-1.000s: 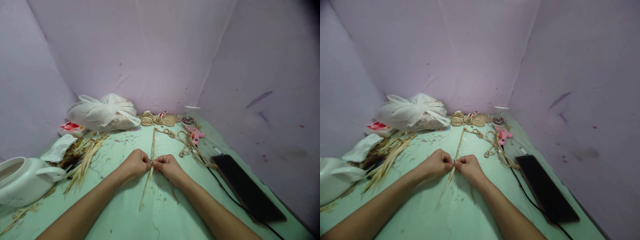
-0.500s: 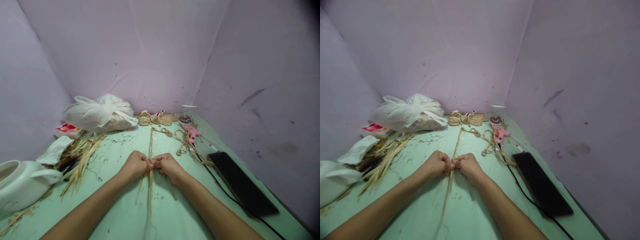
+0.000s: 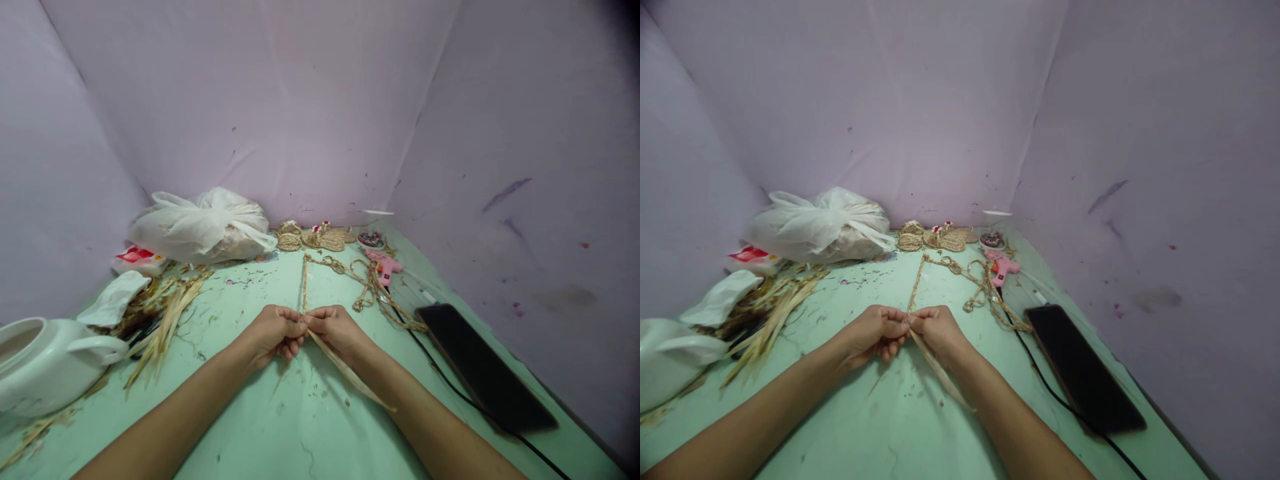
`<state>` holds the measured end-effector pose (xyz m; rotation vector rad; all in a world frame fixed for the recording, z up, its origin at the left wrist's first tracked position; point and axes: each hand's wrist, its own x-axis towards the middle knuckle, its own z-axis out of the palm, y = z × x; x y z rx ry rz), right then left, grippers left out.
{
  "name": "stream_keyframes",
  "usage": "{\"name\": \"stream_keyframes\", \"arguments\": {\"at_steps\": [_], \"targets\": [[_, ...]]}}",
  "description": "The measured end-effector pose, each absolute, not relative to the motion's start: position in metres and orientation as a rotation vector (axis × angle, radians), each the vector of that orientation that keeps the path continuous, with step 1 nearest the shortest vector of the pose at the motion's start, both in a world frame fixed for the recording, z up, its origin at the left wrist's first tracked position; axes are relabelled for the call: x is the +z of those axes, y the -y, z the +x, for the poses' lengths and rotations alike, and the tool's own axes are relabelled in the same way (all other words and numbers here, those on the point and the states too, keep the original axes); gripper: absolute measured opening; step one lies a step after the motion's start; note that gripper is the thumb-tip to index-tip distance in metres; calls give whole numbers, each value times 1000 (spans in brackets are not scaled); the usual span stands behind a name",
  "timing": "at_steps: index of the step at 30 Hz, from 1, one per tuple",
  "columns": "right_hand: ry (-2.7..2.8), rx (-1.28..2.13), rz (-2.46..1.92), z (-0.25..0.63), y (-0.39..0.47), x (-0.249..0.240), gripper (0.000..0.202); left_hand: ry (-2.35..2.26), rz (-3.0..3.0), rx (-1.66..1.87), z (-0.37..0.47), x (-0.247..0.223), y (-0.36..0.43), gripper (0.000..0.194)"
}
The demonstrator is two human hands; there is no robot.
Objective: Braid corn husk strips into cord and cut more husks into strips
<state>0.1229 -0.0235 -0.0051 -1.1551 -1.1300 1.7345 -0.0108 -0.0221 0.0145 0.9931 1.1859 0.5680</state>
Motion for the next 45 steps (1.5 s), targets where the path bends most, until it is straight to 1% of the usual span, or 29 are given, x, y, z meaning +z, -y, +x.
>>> {"name": "stream_keyframes", "arguments": {"at_steps": [4, 11, 15, 19, 23, 26, 29, 32, 36, 38, 42, 44, 45], "targets": [[1220, 1658, -1172, 124, 22, -12, 21, -1223, 1030, 577, -13, 14, 21, 9], [1496, 1433, -1195, 124, 21, -17, 22, -1411, 1105, 474, -12, 17, 20, 16], [1758, 1199, -1203, 127, 19, -17, 23, -1455, 1077, 445, -12, 20, 18, 18], [1979, 926, -1291, 131, 23, -6, 22, -1486, 1119, 557, -6, 23, 20, 14], [2005, 796, -1542, 130, 35, 10, 18, -1489, 1124, 637, 1, 24, 25, 10], [2002, 663, -1738, 122, 49, 18, 20, -1496, 1081, 664, 2, 23, 28, 8], [2132, 396, -1753, 112, 63, 21, 19, -1454, 1019, 657, 0, 21, 30, 6], [2277, 257, -1742, 105, 71, 22, 20, -1371, 993, 647, -4, 17, 30, 7], [2396, 193, -1755, 102, 73, 19, 23, -1283, 994, 643, -7, 15, 30, 18], [2433, 194, -1740, 100, 74, 17, 25, -1258, 1006, 644, -6, 15, 30, 20], [2428, 250, -1665, 100, 76, 19, 25, -1288, 1082, 691, -3, 16, 30, 6], [2336, 352, -1595, 108, 70, 23, 18, -1297, 1095, 701, -3, 17, 31, 4], [2234, 421, -1573, 113, 65, 24, 18, -1293, 1096, 701, -4, 17, 31, 4]]}}
